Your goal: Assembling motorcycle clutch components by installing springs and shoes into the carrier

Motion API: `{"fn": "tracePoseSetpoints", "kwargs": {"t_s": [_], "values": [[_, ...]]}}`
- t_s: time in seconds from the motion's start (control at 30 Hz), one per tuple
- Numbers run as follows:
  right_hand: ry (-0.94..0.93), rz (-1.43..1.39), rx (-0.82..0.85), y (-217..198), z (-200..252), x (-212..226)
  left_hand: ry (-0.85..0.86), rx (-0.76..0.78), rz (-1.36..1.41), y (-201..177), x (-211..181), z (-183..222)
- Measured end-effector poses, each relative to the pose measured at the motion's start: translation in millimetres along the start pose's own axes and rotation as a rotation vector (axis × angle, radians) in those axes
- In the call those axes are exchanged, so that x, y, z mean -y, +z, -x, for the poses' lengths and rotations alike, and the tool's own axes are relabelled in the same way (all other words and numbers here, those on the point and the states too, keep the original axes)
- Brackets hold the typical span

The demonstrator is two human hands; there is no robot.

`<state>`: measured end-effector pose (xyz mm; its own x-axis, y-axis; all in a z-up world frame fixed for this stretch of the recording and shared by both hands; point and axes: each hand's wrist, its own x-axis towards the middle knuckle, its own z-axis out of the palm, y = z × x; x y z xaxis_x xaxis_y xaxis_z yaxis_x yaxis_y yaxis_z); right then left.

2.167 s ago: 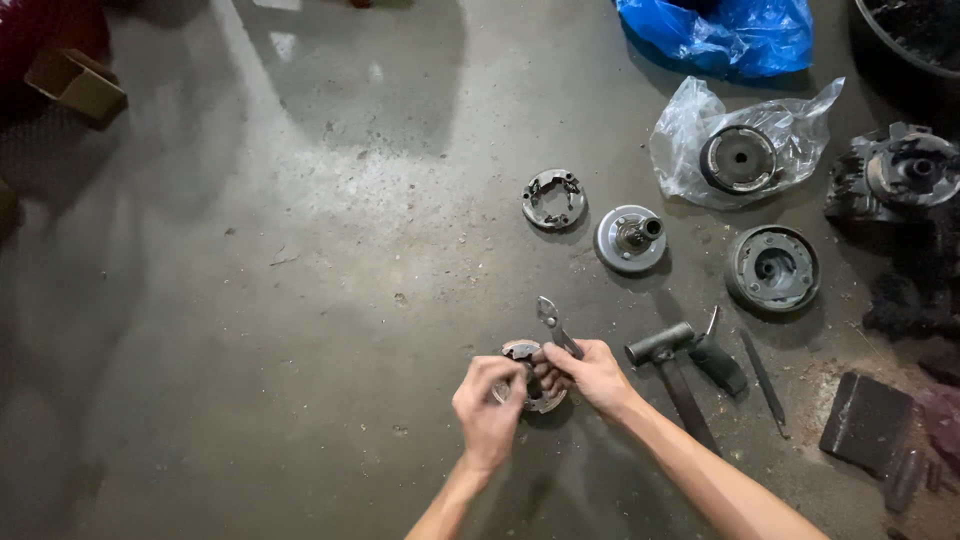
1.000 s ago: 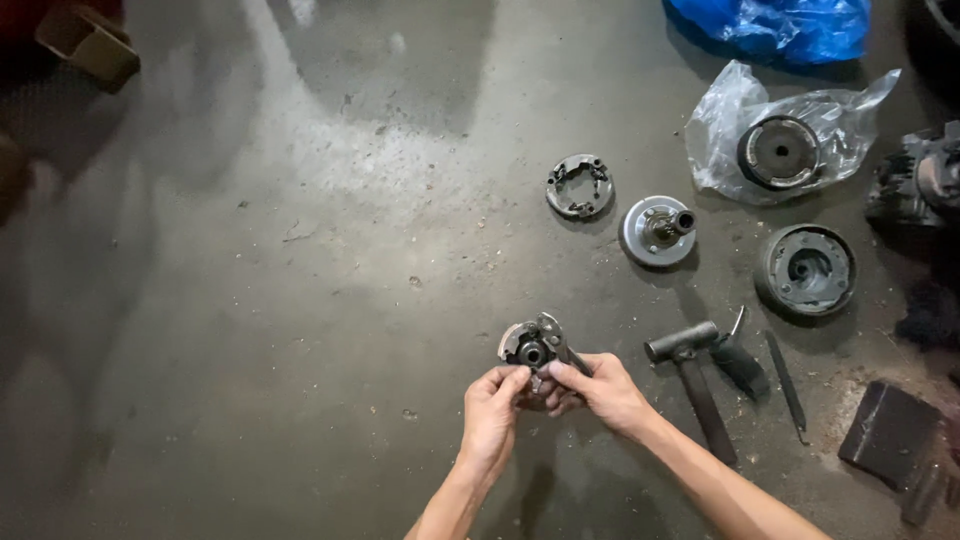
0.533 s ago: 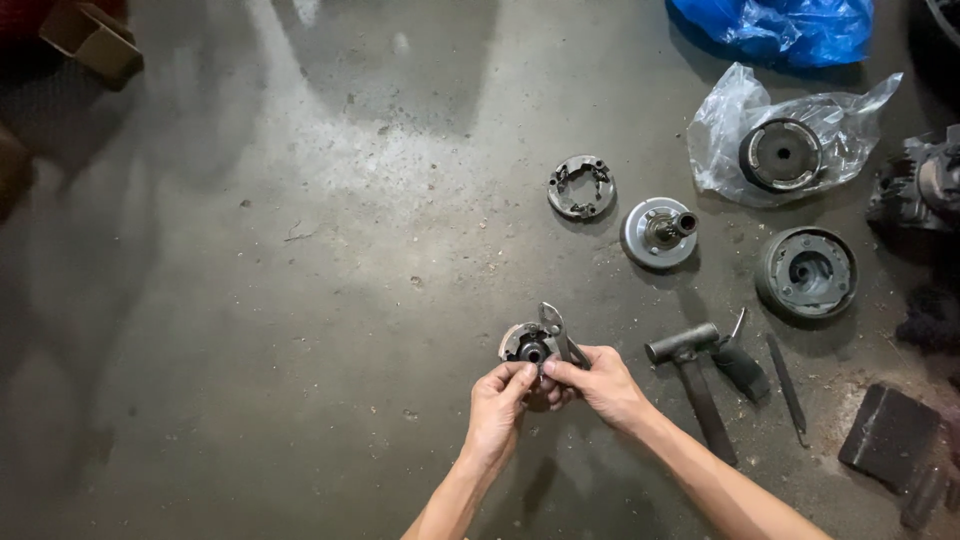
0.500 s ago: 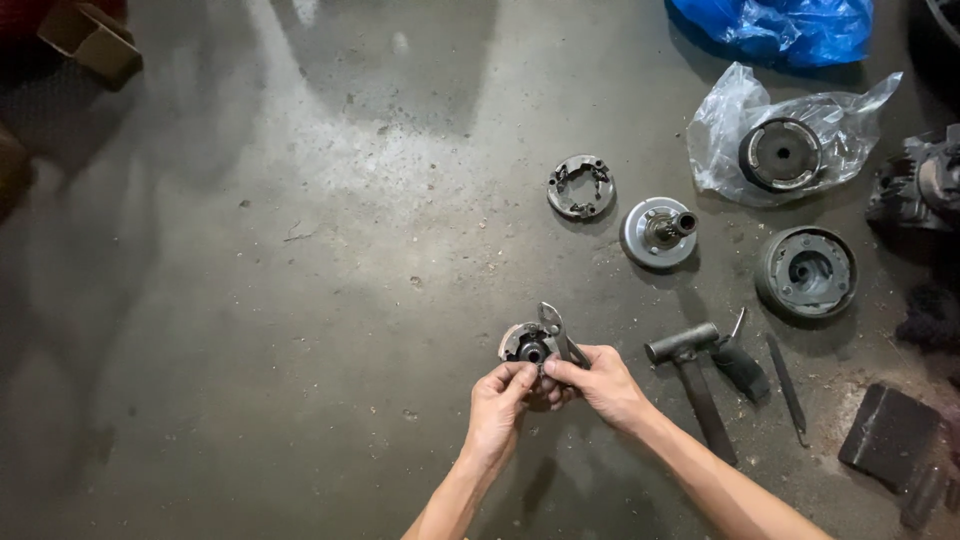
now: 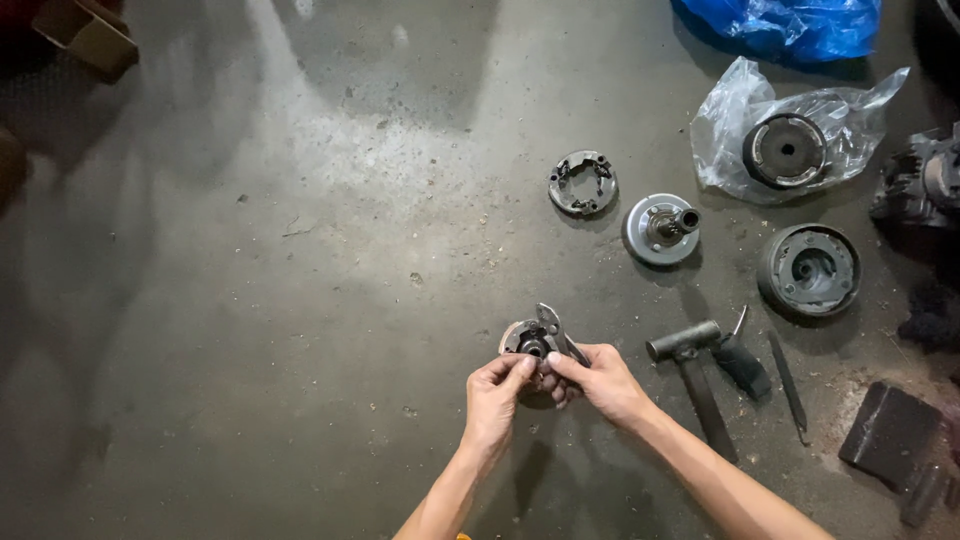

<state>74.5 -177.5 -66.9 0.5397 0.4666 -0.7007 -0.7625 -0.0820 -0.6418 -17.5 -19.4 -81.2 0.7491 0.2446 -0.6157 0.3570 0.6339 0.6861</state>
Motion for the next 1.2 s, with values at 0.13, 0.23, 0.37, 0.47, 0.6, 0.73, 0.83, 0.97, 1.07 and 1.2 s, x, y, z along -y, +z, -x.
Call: {"fn": "tracePoseSetpoints", "kwargs": {"t_s": [0.13, 0.23, 0.37, 0.47, 0.6, 0.73, 0.83, 0.97, 1.07, 1.2], "values": [[0.011, 0.027, -0.024, 3, 2, 6, -0.04, -0.032, -0.032, -3, -1, 0], [0.004, 0.082, -0.045, 6, 2, 6, -0.006, -0.015, 0.02, -11, 16, -7], [0.019, 0.109, -0.058, 8, 2, 7, -0.029, 0.002, 0.015, -12, 14, -6], [-0.003, 0.105, -0.066, 4, -1, 2, -0.078, 0.055, 0.099, -13, 16, -6], [-0.022, 0.084, -0.073, 2, -4, -2, -0.114, 0.04, 0.156, -15, 22, -9], [-0.034, 0.094, -0.068, -3, -9, -7, -0.109, 0.025, 0.174, -18, 29, -13], [-0.056, 0.088, -0.056, -5, -10, -10, -0.132, 0.024, 0.208, -18, 29, -15], [-0.087, 0.099, -0.072, -10, -18, -15, -0.139, 0.053, 0.216, -23, 27, -31], [-0.207, 0.352, -0.224, -20, -24, -15, 0.305, 0.003, -0.546, -31, 20, -63], [-0.35, 0.773, -0.31, -18, -7, 11, 0.634, 0.192, -1.043, -25, 2, -103]]}}
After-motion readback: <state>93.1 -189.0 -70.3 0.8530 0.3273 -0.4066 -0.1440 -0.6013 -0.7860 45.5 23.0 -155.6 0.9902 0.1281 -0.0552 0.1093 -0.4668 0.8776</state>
